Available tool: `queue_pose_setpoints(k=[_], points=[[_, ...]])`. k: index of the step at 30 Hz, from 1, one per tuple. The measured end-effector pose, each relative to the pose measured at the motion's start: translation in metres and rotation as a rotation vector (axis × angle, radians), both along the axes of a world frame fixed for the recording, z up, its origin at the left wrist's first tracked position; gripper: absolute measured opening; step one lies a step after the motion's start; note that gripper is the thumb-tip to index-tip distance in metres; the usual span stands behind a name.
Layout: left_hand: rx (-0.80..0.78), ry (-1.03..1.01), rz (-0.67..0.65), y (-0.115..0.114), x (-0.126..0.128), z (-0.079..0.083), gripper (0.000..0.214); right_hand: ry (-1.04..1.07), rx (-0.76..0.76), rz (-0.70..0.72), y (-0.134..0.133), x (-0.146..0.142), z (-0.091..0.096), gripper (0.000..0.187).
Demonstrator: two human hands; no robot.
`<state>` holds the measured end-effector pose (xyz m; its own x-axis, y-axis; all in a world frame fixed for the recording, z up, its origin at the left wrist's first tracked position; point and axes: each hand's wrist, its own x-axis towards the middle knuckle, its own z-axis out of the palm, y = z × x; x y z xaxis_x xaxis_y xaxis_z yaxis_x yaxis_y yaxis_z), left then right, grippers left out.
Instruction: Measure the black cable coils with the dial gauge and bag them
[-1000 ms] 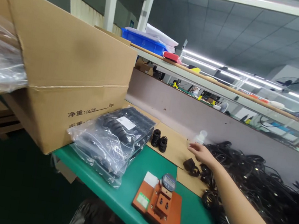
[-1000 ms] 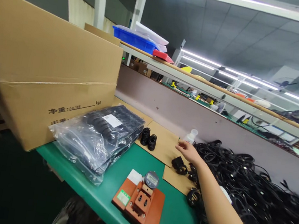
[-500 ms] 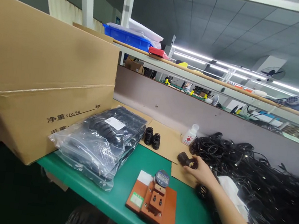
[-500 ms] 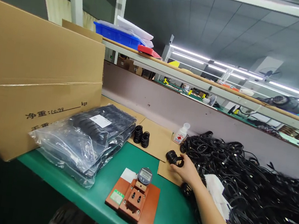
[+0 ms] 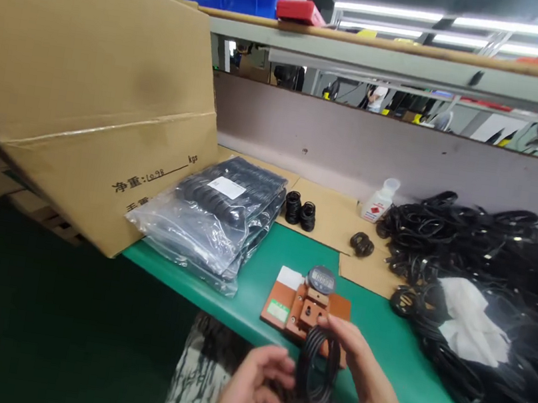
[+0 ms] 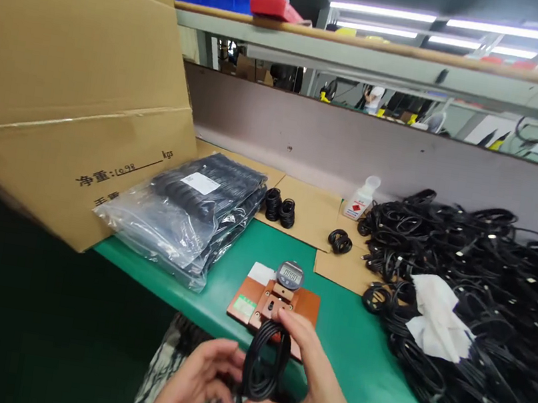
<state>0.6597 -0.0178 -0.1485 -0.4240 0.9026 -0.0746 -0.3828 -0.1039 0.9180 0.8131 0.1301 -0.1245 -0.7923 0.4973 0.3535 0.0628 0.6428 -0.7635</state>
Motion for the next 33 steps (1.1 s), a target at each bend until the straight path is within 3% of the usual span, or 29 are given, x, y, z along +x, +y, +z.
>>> queue_pose_setpoints(k=[4,6,12,15,20,28,33], points=[[0.010,-0.147,-0.091,0.017,0.005,0.021,0.047,0.006,0.087,0.081,-0.014,-0.004,-0.013,0.085],[-0.009,-0.236,-0.113,0.020,0.007,0.019,0.041,0.013,0.122,0.071,-0.016,-0.003,-0.019,0.084],[-0.137,-0.469,-0.233,0.020,0.017,0.008,0.051,0.019,0.130,0.090,-0.018,0.001,-0.027,0.082],[-0.159,-0.386,-0.131,0.020,0.019,0.009,0.044,0.135,0.075,0.073,-0.015,0.002,-0.026,0.074],[-0.203,-0.215,0.009,0.022,0.024,0.015,0.043,0.301,-0.065,-0.107,-0.013,-0.007,-0.023,0.007],[-0.112,-0.239,-0.026,0.018,0.041,0.001,0.060,0.185,-0.189,-0.120,-0.013,-0.014,-0.029,0.020],[-0.162,0.179,0.000,0.015,0.034,0.002,0.046,0.153,-0.185,-0.077,-0.010,-0.012,-0.027,0.013]])
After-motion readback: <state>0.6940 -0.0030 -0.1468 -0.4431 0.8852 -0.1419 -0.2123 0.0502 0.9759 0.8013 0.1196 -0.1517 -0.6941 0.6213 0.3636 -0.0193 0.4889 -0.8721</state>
